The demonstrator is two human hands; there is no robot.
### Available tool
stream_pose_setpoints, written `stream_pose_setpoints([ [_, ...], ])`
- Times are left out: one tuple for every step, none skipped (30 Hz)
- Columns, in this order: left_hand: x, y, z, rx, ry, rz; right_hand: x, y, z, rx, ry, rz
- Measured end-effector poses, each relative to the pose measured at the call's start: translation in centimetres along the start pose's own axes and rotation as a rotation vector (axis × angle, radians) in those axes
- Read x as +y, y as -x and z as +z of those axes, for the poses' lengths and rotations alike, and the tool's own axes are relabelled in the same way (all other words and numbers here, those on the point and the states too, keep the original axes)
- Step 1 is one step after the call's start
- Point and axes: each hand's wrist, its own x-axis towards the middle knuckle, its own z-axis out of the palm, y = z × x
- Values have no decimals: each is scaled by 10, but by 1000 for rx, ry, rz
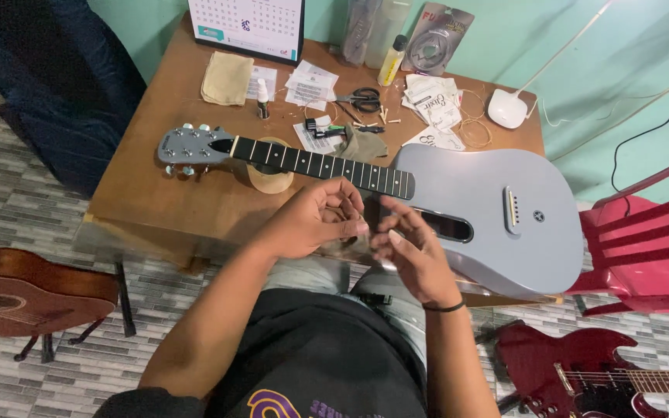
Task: The person wipes the body, neck, and headstock of a silver acoustic guitar using a cloth. The guitar is placed on a wooden table with various items nearby, including a calendar, scissors, and cleaning supplies.
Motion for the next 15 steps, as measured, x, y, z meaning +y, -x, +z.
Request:
stream_pose_setpoints([
  [-4, 1, 1, 1, 0, -2, 0, 4, 8, 0, -2, 2],
  [-7, 2, 1, -27, 34, 18, 1, 7, 16, -16, -2, 34],
  [-11, 3, 2, -54, 68, 37, 1, 10, 25, -32, -4, 67],
  [-13, 4, 2, -52, 68, 34, 13, 8, 19, -32, -6, 69],
  [-16, 5, 2, -73, 84, 52, 26, 7, 13, -60, -94, 66],
  [-19, 5, 2, -94, 101, 70, 39, 6, 7, -88, -182, 62],
  [-18, 8, 2, -90, 101, 66, 37, 7, 10, -89, -185, 66],
  [-16, 11, 2, -101, 96, 79, 35, 8, 13, -97, -197, 48],
  [-14, 13, 1, -112, 90, 92, 33, 7, 17, -106, -207, 28],
  [-13, 15, 0, -109, 90, 90, 36, 8, 14, -107, -209, 31],
  [-11, 17, -1, -93, 46, 124, 38, 7, 11, -38, -209, 7],
  [-9, 18, -2, -77, 2, 159, 41, 7, 9, 31, -208, -18],
  [-13, 19, -3, -76, 2, 155, 38, 7, 9, 32, -211, -15],
  [-17, 20, -5, -64, 11, 137, 36, 7, 10, 54, -169, -75],
  [-21, 21, -7, -54, 19, 119, 33, 8, 10, 78, -127, -135],
])
